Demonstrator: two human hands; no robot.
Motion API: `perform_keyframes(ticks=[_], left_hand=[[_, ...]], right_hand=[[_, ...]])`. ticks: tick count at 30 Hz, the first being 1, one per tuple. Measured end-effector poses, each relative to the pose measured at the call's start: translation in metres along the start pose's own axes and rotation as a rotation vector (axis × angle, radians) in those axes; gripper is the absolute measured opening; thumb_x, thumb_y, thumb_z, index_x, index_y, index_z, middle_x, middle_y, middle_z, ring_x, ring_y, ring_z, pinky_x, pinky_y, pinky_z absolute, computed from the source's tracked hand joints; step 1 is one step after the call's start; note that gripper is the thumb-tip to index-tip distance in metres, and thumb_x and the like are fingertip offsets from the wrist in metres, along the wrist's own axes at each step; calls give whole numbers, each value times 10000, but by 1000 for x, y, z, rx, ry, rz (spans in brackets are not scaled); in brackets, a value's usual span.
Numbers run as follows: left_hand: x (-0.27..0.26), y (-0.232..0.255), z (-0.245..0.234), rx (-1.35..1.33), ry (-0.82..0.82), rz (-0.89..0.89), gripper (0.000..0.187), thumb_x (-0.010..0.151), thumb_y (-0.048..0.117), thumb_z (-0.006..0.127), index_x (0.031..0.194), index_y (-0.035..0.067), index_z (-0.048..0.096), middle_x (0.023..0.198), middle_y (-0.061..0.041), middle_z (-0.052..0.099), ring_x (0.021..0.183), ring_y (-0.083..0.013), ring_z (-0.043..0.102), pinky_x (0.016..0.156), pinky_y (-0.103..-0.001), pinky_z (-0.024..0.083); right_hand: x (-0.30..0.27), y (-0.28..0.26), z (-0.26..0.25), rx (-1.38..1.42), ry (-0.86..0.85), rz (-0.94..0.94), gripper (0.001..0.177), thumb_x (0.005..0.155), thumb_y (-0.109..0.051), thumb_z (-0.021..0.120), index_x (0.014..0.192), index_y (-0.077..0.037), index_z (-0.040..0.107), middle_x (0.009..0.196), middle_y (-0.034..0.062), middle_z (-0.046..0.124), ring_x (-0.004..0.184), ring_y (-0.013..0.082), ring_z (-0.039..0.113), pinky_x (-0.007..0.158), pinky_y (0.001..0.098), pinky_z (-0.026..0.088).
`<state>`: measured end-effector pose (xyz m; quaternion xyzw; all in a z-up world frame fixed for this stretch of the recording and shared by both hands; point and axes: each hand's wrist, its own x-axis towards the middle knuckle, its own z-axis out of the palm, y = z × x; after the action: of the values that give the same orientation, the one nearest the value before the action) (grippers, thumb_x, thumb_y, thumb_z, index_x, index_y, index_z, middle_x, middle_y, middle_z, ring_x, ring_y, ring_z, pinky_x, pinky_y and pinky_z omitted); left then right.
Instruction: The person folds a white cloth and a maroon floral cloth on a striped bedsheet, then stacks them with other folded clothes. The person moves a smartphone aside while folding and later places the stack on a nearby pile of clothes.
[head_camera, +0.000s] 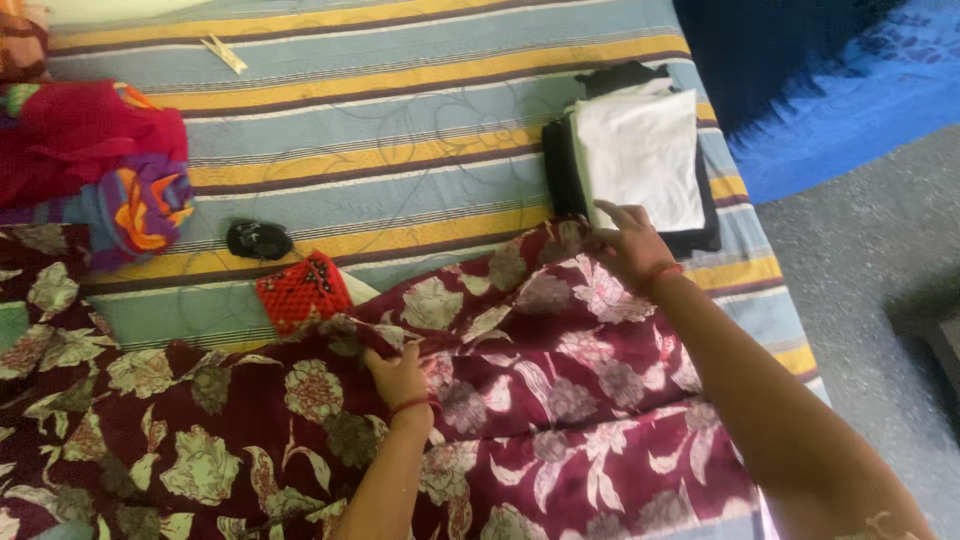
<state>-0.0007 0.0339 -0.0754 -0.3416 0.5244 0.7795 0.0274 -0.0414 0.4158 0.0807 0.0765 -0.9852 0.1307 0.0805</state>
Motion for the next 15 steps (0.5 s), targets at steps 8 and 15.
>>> perform_keyframes(ticks=[8, 15], left_hand=[[-28, 86, 36, 72, -78, -82, 903, 945, 113, 633, 1607, 54, 23, 1255, -289, 675, 1060, -366, 732, 946, -418, 624], [13, 101, 40, 535, -478, 273, 703, 903, 85, 643, 1536, 86, 337, 1645, -185, 287, 1421, -344, 481, 1106, -464, 496]], right_hand=[[51, 38, 22, 158, -145, 418, 231, 818, -248, 820, 1049, -239, 833, 1036, 100, 744, 797, 264, 742, 859, 364, 602], [53, 71, 5, 145, -5, 398, 210, 902, -270, 773, 1073, -152, 742, 928, 120, 769, 872, 287, 742, 755, 413, 571]])
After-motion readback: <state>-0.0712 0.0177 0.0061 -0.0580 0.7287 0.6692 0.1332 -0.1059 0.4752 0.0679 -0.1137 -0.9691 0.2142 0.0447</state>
